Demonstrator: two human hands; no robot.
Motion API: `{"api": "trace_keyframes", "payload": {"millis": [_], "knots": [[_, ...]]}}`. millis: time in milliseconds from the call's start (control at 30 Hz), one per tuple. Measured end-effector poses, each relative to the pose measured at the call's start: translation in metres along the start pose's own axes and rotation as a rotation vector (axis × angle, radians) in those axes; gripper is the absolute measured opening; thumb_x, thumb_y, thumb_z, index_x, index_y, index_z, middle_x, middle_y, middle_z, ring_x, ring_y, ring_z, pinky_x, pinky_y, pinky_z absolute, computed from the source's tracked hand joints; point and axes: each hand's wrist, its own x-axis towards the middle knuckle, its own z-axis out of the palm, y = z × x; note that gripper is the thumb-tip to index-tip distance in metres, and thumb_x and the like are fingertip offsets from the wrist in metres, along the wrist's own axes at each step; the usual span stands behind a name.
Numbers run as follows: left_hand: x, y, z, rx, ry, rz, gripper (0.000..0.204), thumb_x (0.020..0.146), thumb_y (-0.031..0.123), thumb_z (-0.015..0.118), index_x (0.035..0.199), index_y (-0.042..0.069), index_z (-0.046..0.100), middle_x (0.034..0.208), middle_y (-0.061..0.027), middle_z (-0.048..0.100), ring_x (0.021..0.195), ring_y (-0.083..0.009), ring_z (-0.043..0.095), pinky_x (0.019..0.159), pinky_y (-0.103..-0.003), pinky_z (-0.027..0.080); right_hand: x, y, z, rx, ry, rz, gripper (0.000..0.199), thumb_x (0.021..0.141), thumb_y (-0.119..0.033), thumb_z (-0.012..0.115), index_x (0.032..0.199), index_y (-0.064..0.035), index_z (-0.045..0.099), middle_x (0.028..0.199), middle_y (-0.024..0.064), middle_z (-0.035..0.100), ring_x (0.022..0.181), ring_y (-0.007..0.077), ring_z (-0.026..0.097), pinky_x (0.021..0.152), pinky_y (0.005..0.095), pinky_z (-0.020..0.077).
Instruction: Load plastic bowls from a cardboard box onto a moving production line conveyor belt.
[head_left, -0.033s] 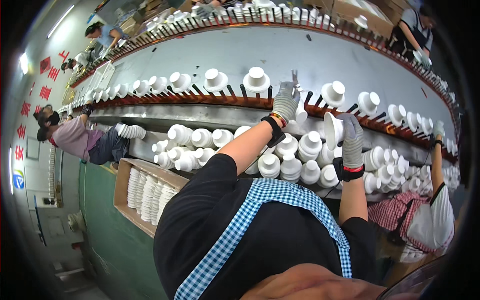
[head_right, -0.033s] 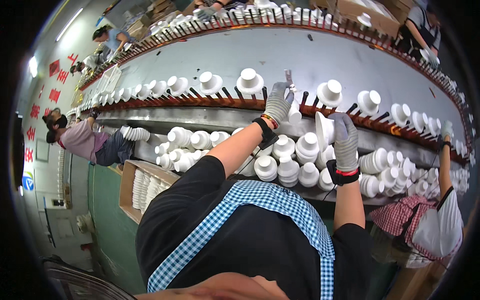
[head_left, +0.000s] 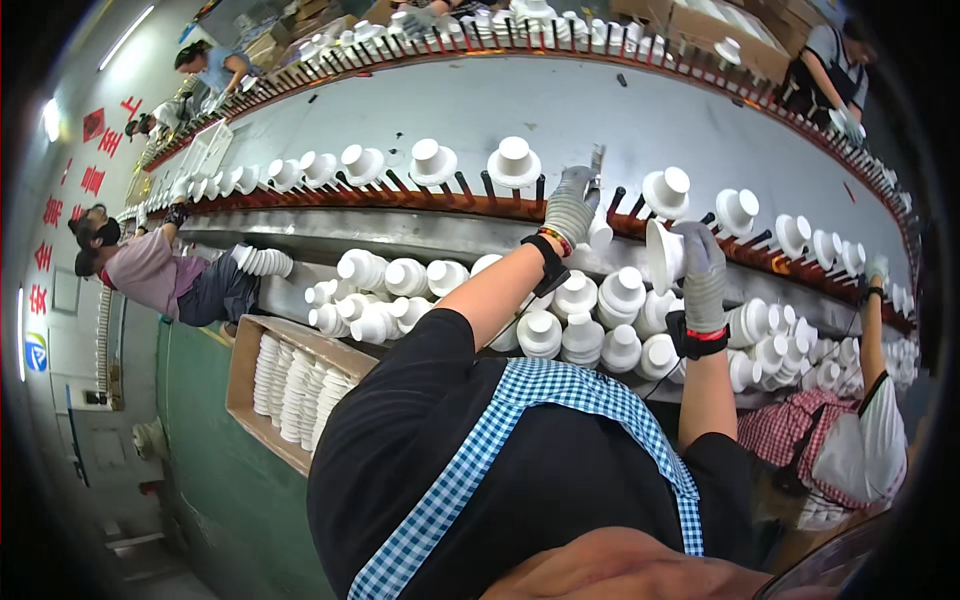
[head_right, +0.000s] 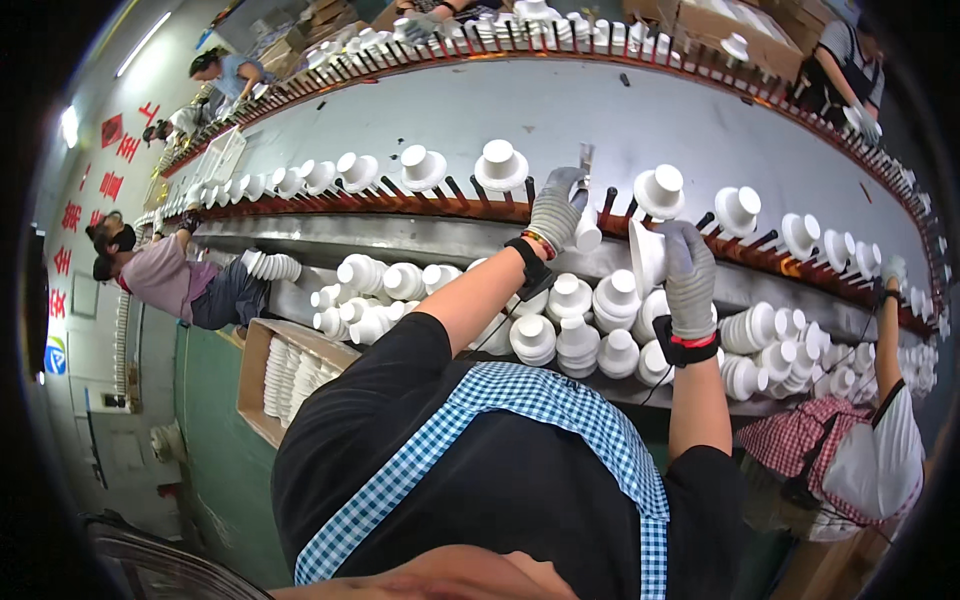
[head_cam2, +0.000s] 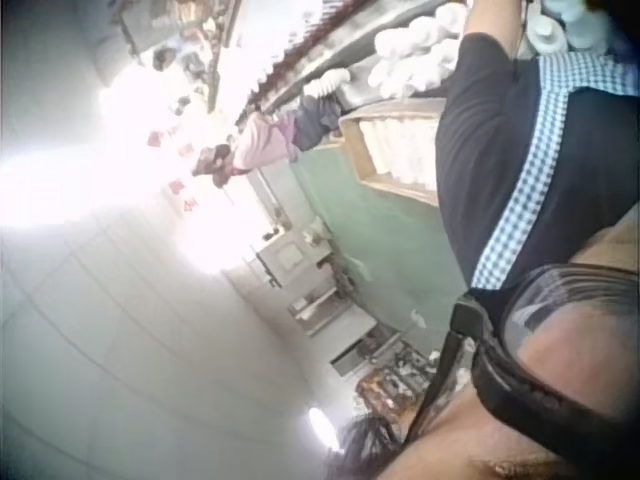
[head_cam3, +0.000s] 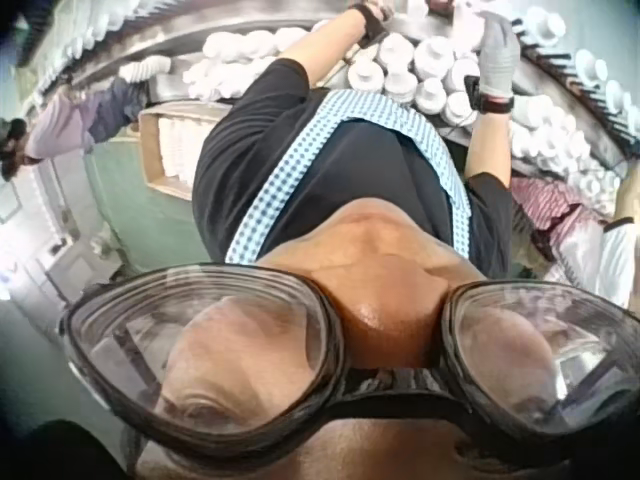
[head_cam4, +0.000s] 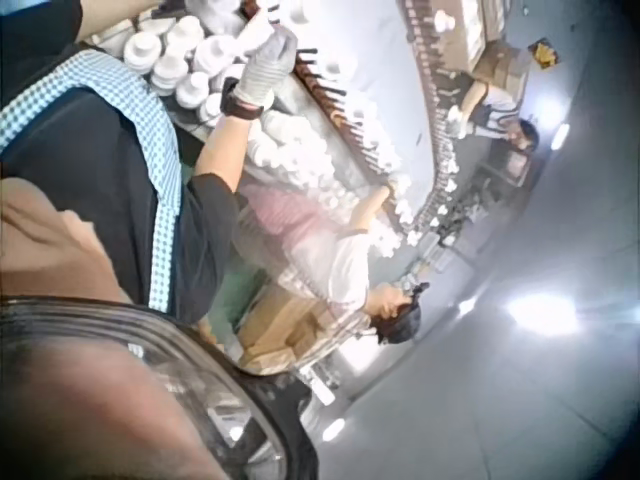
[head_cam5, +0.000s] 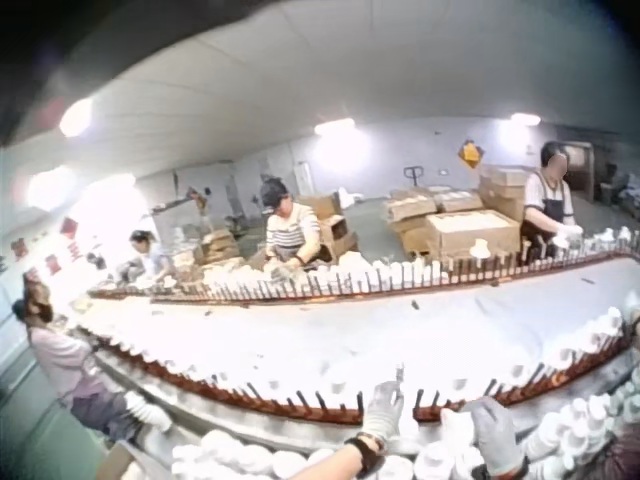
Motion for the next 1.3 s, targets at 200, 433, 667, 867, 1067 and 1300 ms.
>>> {"api": "trace_keyframes", "payload": {"millis": [200,433,667,867,1067,1300], "knots": [[-0.014,-0.027,-0.007,-0.237,-0.105,-0.002,0.03,0.09,0.013,0.057,0.119,0.009,0.058,0.117,-0.0164,0.061,0.097,-0.0312,0.063,0.087,-0.037,0.049,0.092,0.002,0.037,-0.381,-0.077,-0.207,0.034,0.092,-0.032,0.05,0.099,-0.0011,0.062,0.085,0.0157,0.065,0.079,0.0238,0.062,0.074,0.0322,0.0469],[-0.012,-0.074,0.002,-0.54,-0.275,-0.344,0.025,0.093,0.02,0.058,0.114,0.007,0.065,0.112,-0.0077,0.066,0.085,-0.0159,0.06,0.081,-0.027,0.049,0.207,0.093,0.115,-0.981,-0.213,-0.099,0.045,0.088,-0.045,0.048,0.105,-0.0062,0.064,0.094,0.0227,0.067,0.091,0.0398,0.063,0.087,0.0435,0.0477],[-0.003,-0.111,0.013,-0.517,-0.229,-0.413,0.029,0.09,0.026,0.061,0.107,0.004,0.068,0.093,-0.0091,0.07,0.083,-0.0161,0.063,0.074,-0.031,0.05,0.217,0.131,0.163,-0.903,-0.707,-0.12,0.042,0.088,-0.043,0.048,0.11,-0.0117,0.067,0.1,0.016,0.068,0.091,0.0385,0.063,0.086,0.0434,0.0485],[-0.012,-0.113,0.025,-0.836,-0.163,-0.617,0.033,0.089,0.016,0.062,0.118,0.002,0.057,0.106,-0.0099,0.067,0.092,-0.0185,0.065,0.081,-0.032,0.052,0.16,0.151,0.181,-1.133,-0.464,-0.342,0.034,0.091,-0.03,0.045,0.101,-0.0045,0.066,0.092,0.0235,0.067,0.087,0.0366,0.065,0.081,0.0468,0.0509],[-0.075,-0.128,-0.003,-0.445,-0.1,-0.404,0.042,0.087,0.02,0.061,0.12,-0.005,0.055,0.114,-0.0213,0.063,0.104,-0.029,0.063,0.09,-0.037,0.047,0.147,0.15,0.217,-1.044,-0.312,-0.329,0.025,0.086,-0.016,0.048,0.092,-0.0036,0.069,0.091,0.0219,0.068,0.082,0.037,0.068,0.068,0.0481,0.0547],[-0.071,-0.128,-0.02,-1.591,-0.189,-1.092,0.036,0.097,0.029,0.044,0.124,0.009,0.054,0.117,-0.0119,0.062,0.107,-0.0281,0.057,0.095,-0.039,0.044,0.056,0.114,0.177,-0.799,-0.282,-0.655,0.046,0.081,-0.04,0.063,0.118,-0.0144,0.055,0.119,0.0195,0.052,0.098,0.035,0.056,0.083,0.048,0.047]]}}
